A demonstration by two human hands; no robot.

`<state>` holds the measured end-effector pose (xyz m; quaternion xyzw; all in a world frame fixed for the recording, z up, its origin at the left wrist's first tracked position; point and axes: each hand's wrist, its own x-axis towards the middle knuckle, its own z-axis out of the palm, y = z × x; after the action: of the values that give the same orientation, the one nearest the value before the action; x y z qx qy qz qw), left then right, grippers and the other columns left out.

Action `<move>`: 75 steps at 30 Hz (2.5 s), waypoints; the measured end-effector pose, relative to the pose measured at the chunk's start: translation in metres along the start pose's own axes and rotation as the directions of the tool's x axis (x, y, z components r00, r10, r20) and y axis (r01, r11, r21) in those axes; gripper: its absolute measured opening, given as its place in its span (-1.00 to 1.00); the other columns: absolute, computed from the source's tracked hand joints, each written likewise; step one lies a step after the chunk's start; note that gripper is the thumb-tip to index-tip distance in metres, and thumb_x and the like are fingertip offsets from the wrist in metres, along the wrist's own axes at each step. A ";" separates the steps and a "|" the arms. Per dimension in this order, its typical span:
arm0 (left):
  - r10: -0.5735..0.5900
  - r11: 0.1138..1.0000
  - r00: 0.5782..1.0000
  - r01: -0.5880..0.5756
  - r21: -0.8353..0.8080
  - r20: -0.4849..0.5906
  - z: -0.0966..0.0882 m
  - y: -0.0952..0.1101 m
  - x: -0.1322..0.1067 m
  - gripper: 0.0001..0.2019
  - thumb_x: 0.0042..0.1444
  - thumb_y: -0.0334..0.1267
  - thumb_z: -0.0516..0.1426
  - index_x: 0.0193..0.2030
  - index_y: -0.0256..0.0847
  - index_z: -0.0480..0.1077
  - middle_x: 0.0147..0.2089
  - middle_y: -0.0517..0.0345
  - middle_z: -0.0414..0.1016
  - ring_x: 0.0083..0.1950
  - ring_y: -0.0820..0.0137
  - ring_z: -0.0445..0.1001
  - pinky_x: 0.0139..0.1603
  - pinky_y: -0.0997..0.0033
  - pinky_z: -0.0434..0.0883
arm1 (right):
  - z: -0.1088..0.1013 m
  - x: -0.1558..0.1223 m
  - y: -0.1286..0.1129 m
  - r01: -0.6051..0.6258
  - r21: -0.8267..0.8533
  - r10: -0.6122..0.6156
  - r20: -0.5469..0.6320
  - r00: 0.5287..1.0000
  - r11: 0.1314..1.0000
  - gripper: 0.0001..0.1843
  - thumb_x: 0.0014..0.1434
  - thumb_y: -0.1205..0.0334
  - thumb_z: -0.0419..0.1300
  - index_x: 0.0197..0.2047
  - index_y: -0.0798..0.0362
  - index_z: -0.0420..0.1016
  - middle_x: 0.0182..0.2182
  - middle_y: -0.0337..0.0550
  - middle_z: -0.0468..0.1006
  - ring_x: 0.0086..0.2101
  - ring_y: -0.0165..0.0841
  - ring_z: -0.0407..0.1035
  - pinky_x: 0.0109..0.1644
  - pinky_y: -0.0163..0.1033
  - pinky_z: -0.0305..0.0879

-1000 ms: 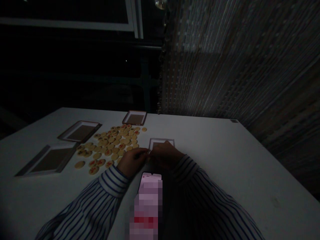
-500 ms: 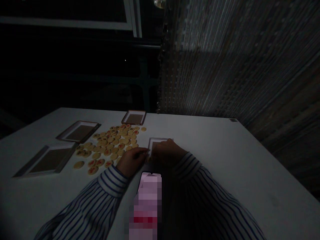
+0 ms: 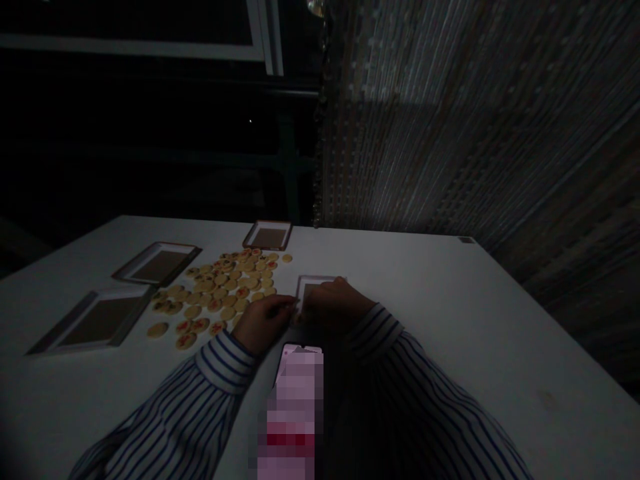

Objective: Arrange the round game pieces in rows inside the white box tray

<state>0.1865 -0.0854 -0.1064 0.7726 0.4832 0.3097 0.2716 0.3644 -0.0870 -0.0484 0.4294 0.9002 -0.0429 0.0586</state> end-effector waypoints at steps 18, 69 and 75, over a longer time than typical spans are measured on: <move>-0.021 1.000 1.000 0.021 -0.023 0.019 0.002 -0.005 0.001 -0.74 -0.01 -0.28 0.04 -0.18 -0.27 0.43 -0.29 0.04 0.51 -0.31 0.39 0.45 -0.23 0.39 0.39 | -0.018 -0.013 0.003 -0.156 0.021 0.149 0.189 0.971 0.988 -0.73 0.03 0.13 0.02 -0.31 -0.02 0.51 -0.36 -0.14 0.53 -0.43 -0.37 0.37 -0.39 -0.31 0.15; 0.007 1.000 1.000 -0.007 -0.001 0.000 0.001 -0.002 0.000 -0.75 -0.01 -0.26 0.04 -0.21 -0.23 0.44 -0.28 0.07 0.51 -0.29 0.38 0.45 -0.22 0.38 0.39 | -0.026 -0.020 0.004 -0.147 0.048 0.138 0.146 0.980 0.988 -0.79 0.03 0.25 0.02 -0.35 -0.02 0.48 -0.38 -0.18 0.53 -0.43 -0.39 0.37 -0.38 -0.33 0.16; 0.020 1.000 0.982 -0.021 -0.004 -0.188 -0.014 -0.002 -0.001 -0.75 0.02 -0.21 0.03 -0.22 -0.24 0.43 -0.23 0.07 0.49 -0.21 0.39 0.44 -0.15 0.38 0.38 | -0.035 -0.022 0.003 -0.189 0.043 0.193 -0.131 0.972 0.981 -0.68 0.13 0.23 -0.08 -0.12 0.01 0.40 -0.22 -0.12 0.50 -0.25 -0.33 0.35 -0.18 -0.25 0.14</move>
<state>0.1748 -0.0836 -0.0986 0.7441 0.4976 0.3854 0.2242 0.3786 -0.0975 -0.0108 0.5168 0.8558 -0.0216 -0.0051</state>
